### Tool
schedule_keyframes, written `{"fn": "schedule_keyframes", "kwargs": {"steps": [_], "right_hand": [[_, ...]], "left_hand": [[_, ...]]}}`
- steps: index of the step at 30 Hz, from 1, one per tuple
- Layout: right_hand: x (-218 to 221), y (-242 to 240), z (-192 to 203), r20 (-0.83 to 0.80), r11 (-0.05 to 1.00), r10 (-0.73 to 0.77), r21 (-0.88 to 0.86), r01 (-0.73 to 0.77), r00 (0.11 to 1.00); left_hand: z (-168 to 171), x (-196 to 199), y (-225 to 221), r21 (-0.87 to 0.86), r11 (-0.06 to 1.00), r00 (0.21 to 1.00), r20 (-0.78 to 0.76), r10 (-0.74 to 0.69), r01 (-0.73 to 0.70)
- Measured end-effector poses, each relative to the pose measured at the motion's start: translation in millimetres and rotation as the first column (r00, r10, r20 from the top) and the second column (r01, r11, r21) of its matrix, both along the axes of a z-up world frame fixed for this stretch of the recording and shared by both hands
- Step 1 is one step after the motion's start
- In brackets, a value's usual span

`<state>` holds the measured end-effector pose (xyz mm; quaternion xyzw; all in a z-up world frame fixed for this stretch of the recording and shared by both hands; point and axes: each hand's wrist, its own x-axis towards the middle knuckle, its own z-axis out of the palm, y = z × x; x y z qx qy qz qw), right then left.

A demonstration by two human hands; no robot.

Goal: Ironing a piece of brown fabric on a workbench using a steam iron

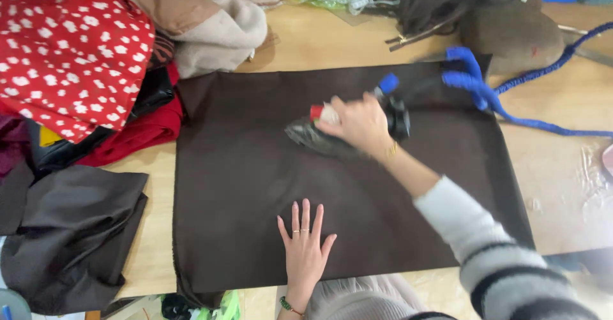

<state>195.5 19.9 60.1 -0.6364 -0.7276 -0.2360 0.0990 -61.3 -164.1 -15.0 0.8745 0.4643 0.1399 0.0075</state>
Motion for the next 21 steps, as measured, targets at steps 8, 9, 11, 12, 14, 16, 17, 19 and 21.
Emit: {"fn": "schedule_keyframes", "kwargs": {"steps": [8, 9, 11, 12, 14, 16, 17, 19, 21], "right_hand": [[59.2, 80.1, -3.2, -0.043, 0.977, 0.028, -0.21, -0.037, 0.999], [55.5, 69.0, -6.2, -0.042, 0.977, 0.021, -0.211, -0.029, 0.999], [52.8, 52.4, -6.1, 0.052, 0.981, 0.002, -0.195, 0.008, 0.999], [46.6, 29.6, -3.0, 0.053, 0.981, -0.006, -0.196, 0.016, 0.999], [32.8, -13.6, 3.4, 0.027, 0.995, 0.019, -0.098, -0.016, 0.999], [22.5, -68.9, 7.2, -0.008, 0.987, 0.001, -0.163, -0.003, 1.0], [16.9, -95.6, 8.8, -0.043, 0.974, -0.012, -0.228, 0.002, 0.999], [11.4, -152.2, 7.8, -0.07, 0.985, 0.007, -0.173, -0.019, 0.998], [6.0, -197.6, 13.2, -0.094, 0.992, 0.029, -0.118, -0.04, 0.995]], "left_hand": [[5.0, 1.7, 1.6, -0.048, 0.998, 0.999, 0.023, 0.035, -0.034], [2.7, 0.2, -1.1, -0.049, 0.998, 0.999, 0.023, 0.027, -0.026], [-2.0, 3.2, -0.7, -0.003, 0.983, 0.983, -0.023, 0.183, -0.183], [-4.2, 3.2, -0.5, -0.004, 0.985, 0.984, -0.022, 0.175, -0.175], [-8.7, 3.2, 1.9, -0.008, 0.958, 0.957, -0.034, 0.287, -0.287], [-11.4, 1.4, 8.6, -0.012, 0.953, 0.953, -0.027, 0.302, -0.303], [-12.9, 0.6, 12.5, -0.019, 0.946, 0.946, -0.022, 0.324, -0.325], [-10.0, -0.3, 23.0, 0.037, 0.938, 0.938, -0.022, 0.346, -0.345], [-10.9, -3.6, 32.8, 0.092, 0.926, 0.929, -0.02, 0.369, -0.365]]}}
